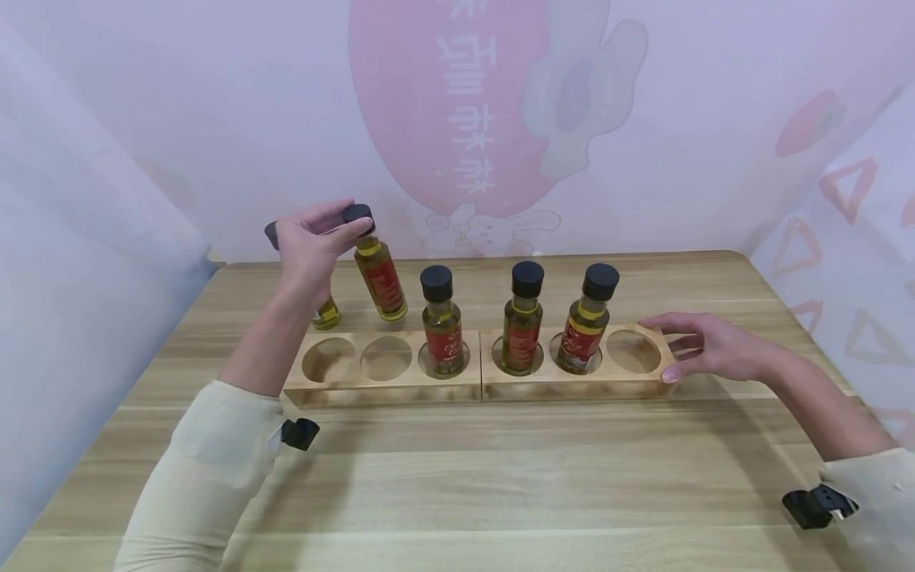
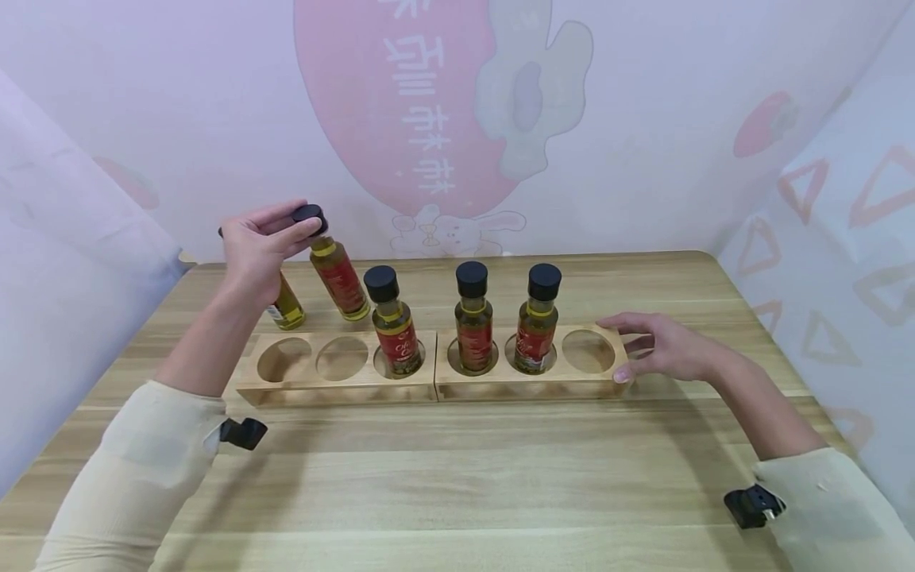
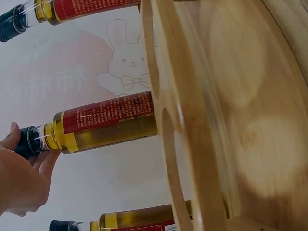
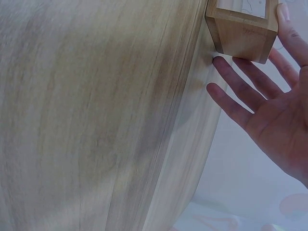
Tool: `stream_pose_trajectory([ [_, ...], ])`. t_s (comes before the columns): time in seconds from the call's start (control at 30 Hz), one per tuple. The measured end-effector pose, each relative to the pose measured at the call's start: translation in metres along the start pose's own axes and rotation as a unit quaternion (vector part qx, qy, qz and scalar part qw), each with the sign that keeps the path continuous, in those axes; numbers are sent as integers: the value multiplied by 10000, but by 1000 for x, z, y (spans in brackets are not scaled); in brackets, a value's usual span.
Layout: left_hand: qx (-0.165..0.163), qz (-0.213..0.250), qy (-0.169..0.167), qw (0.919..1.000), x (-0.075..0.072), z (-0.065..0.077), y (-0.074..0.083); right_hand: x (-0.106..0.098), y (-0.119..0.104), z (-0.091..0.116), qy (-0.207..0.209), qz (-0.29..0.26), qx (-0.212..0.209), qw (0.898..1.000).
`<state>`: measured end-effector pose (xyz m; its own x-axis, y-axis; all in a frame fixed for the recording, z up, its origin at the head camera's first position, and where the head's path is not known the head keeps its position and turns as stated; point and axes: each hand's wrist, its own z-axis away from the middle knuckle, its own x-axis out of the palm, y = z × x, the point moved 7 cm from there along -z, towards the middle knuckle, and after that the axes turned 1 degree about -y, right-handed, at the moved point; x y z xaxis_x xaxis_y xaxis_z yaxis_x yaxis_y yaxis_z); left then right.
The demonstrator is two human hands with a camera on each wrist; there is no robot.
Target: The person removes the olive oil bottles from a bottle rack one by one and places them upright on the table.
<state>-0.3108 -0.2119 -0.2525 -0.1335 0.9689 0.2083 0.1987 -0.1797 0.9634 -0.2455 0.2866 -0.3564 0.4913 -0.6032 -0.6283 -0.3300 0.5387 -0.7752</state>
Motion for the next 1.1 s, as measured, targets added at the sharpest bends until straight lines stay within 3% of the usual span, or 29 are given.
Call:
stream_pose_trajectory([
  [0.57,-270,-348,57,9990,0,-4,-15,0,0,1,30,30,-22,10000],
  [1.1,-271,-595,74,9978,2,-10,-21,-2,0,3,73,132,39,9999],
])
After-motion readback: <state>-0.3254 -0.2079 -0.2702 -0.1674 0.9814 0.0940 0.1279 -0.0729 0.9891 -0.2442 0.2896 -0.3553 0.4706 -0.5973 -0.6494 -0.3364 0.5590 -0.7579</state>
